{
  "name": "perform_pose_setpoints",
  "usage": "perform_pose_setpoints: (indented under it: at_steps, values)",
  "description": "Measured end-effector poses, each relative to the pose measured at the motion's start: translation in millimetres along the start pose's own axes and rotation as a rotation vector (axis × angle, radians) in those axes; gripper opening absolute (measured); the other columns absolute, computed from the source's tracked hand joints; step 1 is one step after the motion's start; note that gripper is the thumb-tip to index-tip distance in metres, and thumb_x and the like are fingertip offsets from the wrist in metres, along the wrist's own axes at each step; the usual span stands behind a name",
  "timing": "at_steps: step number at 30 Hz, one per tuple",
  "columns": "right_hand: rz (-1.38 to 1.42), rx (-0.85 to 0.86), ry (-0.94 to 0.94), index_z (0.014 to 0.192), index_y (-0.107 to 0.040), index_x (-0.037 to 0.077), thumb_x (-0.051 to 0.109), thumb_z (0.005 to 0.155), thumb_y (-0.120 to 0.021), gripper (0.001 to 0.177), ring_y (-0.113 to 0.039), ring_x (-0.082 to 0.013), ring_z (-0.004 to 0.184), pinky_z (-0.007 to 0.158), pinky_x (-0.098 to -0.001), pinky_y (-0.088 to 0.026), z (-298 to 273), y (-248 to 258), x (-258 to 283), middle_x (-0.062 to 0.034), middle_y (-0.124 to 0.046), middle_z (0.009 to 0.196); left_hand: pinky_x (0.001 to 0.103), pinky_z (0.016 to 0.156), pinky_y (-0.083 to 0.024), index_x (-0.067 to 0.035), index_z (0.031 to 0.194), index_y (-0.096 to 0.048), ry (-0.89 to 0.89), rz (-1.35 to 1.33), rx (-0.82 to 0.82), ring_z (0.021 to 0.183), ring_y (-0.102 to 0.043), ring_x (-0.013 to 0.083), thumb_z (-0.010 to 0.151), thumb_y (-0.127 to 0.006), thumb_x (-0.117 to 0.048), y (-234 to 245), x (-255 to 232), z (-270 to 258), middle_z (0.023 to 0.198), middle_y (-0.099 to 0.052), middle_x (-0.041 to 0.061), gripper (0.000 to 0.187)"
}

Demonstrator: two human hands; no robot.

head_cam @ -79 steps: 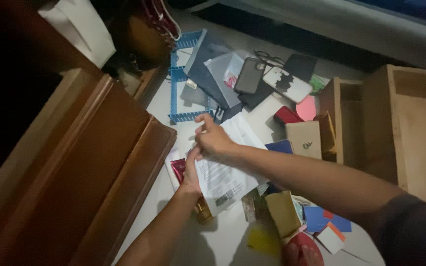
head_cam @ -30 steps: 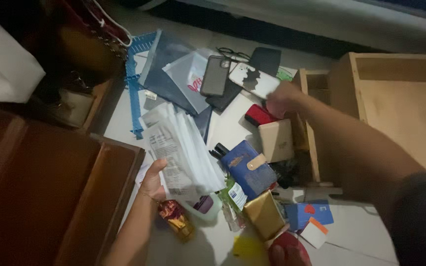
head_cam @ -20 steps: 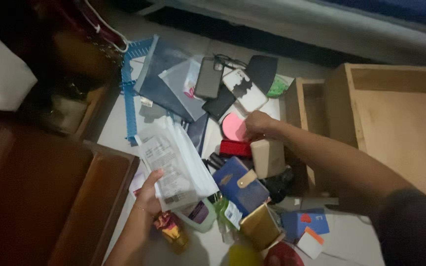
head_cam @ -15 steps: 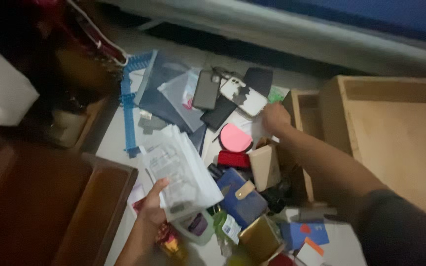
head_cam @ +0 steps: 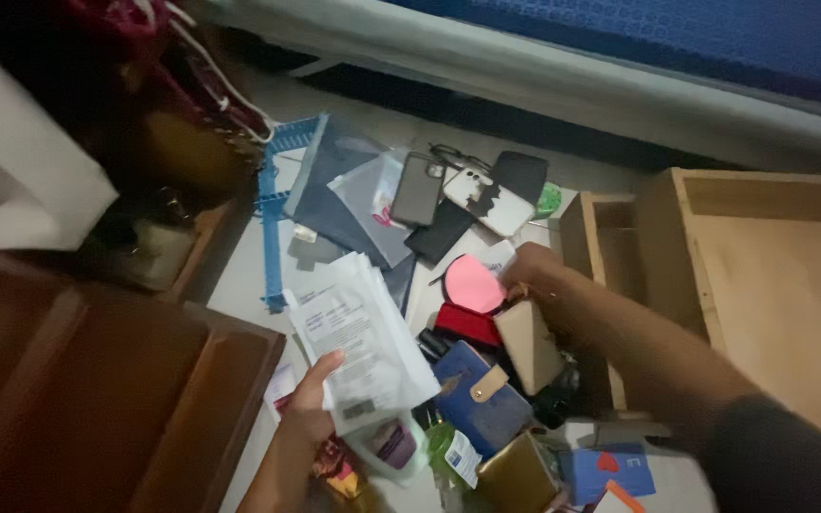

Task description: The person organizes cosmetics and personal care items on a wall-mounted shelf and a vanity. They place bottles, jars, and small containers onto the shelf, then arrange makeup items, a comb, and a hair clip on the vanity surface. The person also gathers papers and small items from the floor and places them into a plastic bag.

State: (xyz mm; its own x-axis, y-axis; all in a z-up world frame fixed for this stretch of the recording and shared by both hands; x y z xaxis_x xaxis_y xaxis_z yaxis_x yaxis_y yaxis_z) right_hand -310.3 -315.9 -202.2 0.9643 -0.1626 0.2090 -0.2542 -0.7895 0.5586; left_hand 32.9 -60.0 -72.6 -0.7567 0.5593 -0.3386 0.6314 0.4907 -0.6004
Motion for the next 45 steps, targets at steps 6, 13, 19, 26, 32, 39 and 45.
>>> perform_pose_setpoints:
  at_steps: [6,13,19,26,32,39,45]
  values:
    - [-0.299,-0.149,0.334,0.118,-0.072,0.002,0.028,0.086,-0.080,0.042,-0.069,-0.0276,0.092,0.082,-0.0452,-0.058,-116,105,92,-0.0176,-0.072,0.110,0.050,0.100,-0.053,-0.005,0.142,-0.055,-0.104,-0.073,0.007,0.118,-0.066,0.0329,0.092,-0.064,-0.022,1,2,17,0.132,-0.067,0.015,0.054]
    - [0.394,-0.043,0.456,0.136,-0.060,0.013,0.027,0.085,-0.071,0.055,-0.073,-0.0268,0.103,0.090,-0.0471,-0.057,-277,139,203,-0.0141,-0.074,0.120,0.050,0.098,-0.055,-0.003,0.136,-0.058,-0.186,-0.085,-0.045,0.112,-0.068,0.0328,0.097,-0.060,-0.024,2,12,46,0.126,-0.068,0.016,0.044]
    - [0.939,0.576,0.500,0.140,-0.053,0.004,0.016,0.067,-0.084,0.081,-0.067,-0.0276,0.119,0.101,-0.0448,-0.055,-256,-13,205,-0.0158,-0.069,0.128,0.042,0.099,-0.056,0.003,0.138,-0.059,-0.233,-0.122,0.173,0.112,-0.069,0.0311,0.101,-0.043,-0.038,-57,1,4,0.128,-0.070,0.018,0.057]
    - [1.033,0.301,0.683,0.131,-0.057,-0.001,0.002,0.066,-0.084,0.071,-0.072,-0.0259,0.107,0.095,-0.0400,-0.059,-239,-16,195,-0.0147,-0.072,0.121,0.036,0.096,-0.056,-0.003,0.140,-0.046,-0.726,0.903,-0.279,0.115,-0.068,0.0229,0.071,-0.087,-0.035,-109,-58,-52,0.127,-0.070,0.016,0.086]
    - [0.791,-0.069,0.993,0.134,-0.052,0.001,0.015,0.068,-0.092,0.078,-0.068,-0.0210,0.114,0.098,-0.0376,-0.056,-266,-25,191,-0.0120,-0.069,0.125,0.036,0.101,-0.060,-0.005,0.139,-0.047,-1.132,1.074,-0.313,0.119,-0.069,0.0207,0.072,-0.096,-0.028,-97,-49,-104,0.128,-0.068,0.013,0.086]
    - [0.564,0.029,1.088,0.126,-0.058,0.000,0.030,0.062,-0.095,0.079,-0.070,-0.0184,0.104,0.092,-0.0356,-0.056,-271,-88,189,-0.0116,-0.073,0.112,0.037,0.099,-0.056,-0.008,0.140,-0.040,-0.719,0.846,-0.311,0.117,-0.065,0.0212,0.061,-0.096,-0.025,-20,12,-102,0.127,-0.062,0.009,0.098]
    - [0.520,0.009,0.961,0.114,-0.074,0.003,0.033,0.072,-0.089,0.054,-0.074,-0.0153,0.098,0.090,-0.0332,-0.059,-260,-93,182,-0.0086,-0.079,0.109,0.036,0.094,-0.057,-0.004,0.136,-0.049,-0.898,1.090,-0.450,0.109,-0.069,0.0224,0.063,-0.100,-0.030,-21,-1,-93,0.120,-0.070,0.012,0.093]
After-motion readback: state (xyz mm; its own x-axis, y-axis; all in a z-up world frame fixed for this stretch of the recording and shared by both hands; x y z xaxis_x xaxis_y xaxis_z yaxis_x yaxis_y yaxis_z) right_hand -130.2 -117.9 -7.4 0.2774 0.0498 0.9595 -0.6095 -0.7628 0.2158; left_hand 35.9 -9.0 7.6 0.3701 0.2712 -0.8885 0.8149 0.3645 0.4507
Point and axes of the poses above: each hand's wrist, its own z-axis towards the middle knuckle, its own y-axis out of the back of the hand, x = y × z, the point moved 6 cm from there along z, towards the middle knuckle
